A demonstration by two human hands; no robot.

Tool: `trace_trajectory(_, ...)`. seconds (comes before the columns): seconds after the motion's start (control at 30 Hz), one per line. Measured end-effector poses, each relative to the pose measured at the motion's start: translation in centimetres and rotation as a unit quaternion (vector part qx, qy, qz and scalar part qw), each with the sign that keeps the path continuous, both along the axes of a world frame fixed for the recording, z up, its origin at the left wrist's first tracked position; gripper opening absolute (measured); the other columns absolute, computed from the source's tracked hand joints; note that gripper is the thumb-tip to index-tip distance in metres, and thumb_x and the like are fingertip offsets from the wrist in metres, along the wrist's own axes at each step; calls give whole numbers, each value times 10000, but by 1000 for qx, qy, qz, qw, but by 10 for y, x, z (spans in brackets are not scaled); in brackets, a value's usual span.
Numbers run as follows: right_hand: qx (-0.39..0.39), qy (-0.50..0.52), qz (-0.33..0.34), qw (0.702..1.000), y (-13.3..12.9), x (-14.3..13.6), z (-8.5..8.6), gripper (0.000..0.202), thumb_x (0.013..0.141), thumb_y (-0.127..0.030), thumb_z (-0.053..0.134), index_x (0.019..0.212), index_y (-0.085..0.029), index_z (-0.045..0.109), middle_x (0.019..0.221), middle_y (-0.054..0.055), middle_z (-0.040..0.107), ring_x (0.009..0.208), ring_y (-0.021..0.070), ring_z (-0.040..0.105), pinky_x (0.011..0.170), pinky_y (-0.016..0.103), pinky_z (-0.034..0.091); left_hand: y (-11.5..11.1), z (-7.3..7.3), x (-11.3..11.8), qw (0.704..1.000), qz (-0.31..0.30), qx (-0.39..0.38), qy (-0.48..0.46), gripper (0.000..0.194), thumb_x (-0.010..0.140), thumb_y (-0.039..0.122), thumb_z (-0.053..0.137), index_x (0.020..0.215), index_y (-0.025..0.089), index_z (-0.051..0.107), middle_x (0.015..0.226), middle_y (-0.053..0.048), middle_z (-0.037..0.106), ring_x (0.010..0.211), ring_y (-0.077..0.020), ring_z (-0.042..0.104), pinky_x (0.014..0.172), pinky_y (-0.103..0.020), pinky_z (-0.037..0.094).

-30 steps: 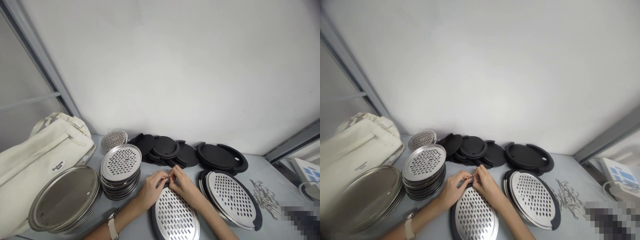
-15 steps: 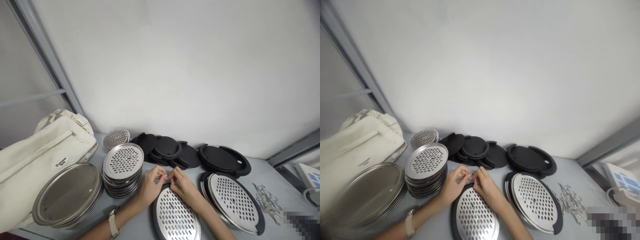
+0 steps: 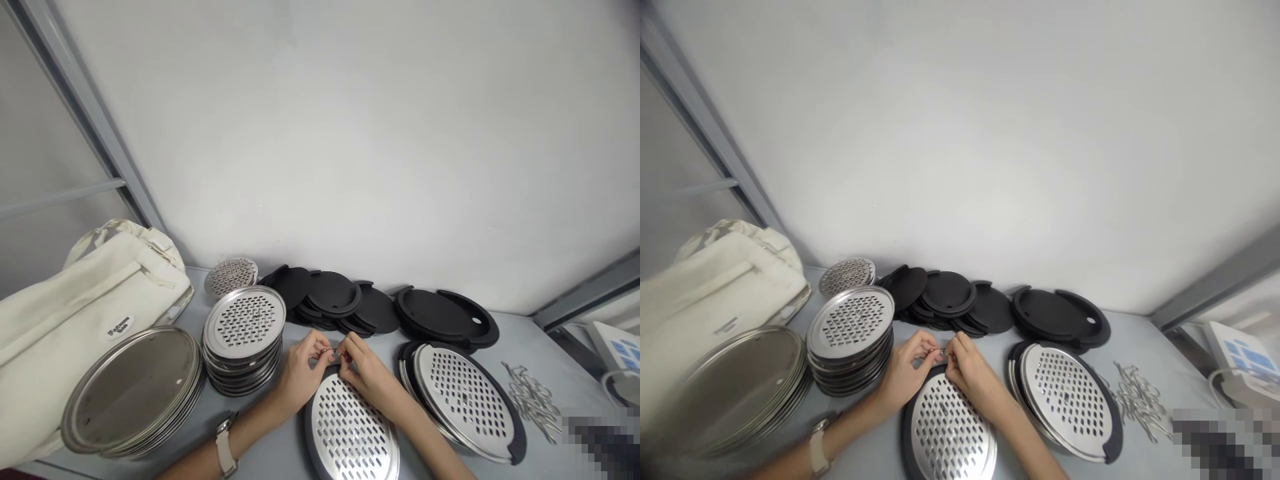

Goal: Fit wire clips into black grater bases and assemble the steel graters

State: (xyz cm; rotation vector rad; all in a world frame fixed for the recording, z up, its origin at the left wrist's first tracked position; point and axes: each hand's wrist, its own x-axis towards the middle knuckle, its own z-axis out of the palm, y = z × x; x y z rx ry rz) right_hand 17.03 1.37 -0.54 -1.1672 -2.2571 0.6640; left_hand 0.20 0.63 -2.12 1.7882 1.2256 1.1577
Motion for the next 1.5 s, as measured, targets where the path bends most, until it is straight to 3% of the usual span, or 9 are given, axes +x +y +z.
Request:
trace_trajectory(0.6, 5, -43, 0, 999, -2, -1, 9, 186, 773, -10, 407, 783, -194, 433, 829, 25, 462, 794, 166, 476, 723, 293, 423, -2, -11, 0, 991, -52, 79, 92, 99, 842, 106, 458, 885, 192, 480, 835, 4, 584, 780, -110, 572, 735, -210, 455)
trace_trajectory(0.9, -26, 18, -47, 998, 0, -2, -1, 146, 775, -53, 438, 738, -194, 445, 776, 9, 461, 751, 156, 474, 693, 281, 407, -3, -10, -6, 972, -111, 111, 173, 131, 903, 127, 371, 900, 193, 484, 829, -1, 555, 783, -111, 555, 757, -217, 439)
trace_trajectory(1.03, -58, 71, -28, 995, 3, 0, -2, 136, 782, -64, 453, 746, -196, 453, 768, -8, 464, 717, 132, 479, 672, 255, 403, -2, -9, -7, 972, -99, 122, 177, 137, 916, 146, 361, 915, 192, 491, 837, -8, 559, 784, -116, 558, 756, -225, 447)
trace_trajectory(1.23, -70, 126, -29, 989, 3, 0, 5, 137, 889, -182, 406, 783, -195, 492, 780, -1, 498, 760, 137, 501, 725, 269, 407, -3, -9, -7, 973, -69, 139, 169, 135, 926, 175, 363, 911, 194, 496, 835, -6, 572, 781, -111, 576, 742, -219, 463)
trace_trajectory(1.5, -84, 150, -19, 985, 5, 3, 3, 57, 874, -188, 473, 854, -202, 525, 848, 6, 531, 836, 148, 520, 771, 273, 411, -1, -11, -8, 976, -51, 152, 146, 133, 928, 175, 368, 949, 199, 497, 908, -12, 602, 839, -113, 586, 760, -215, 468)
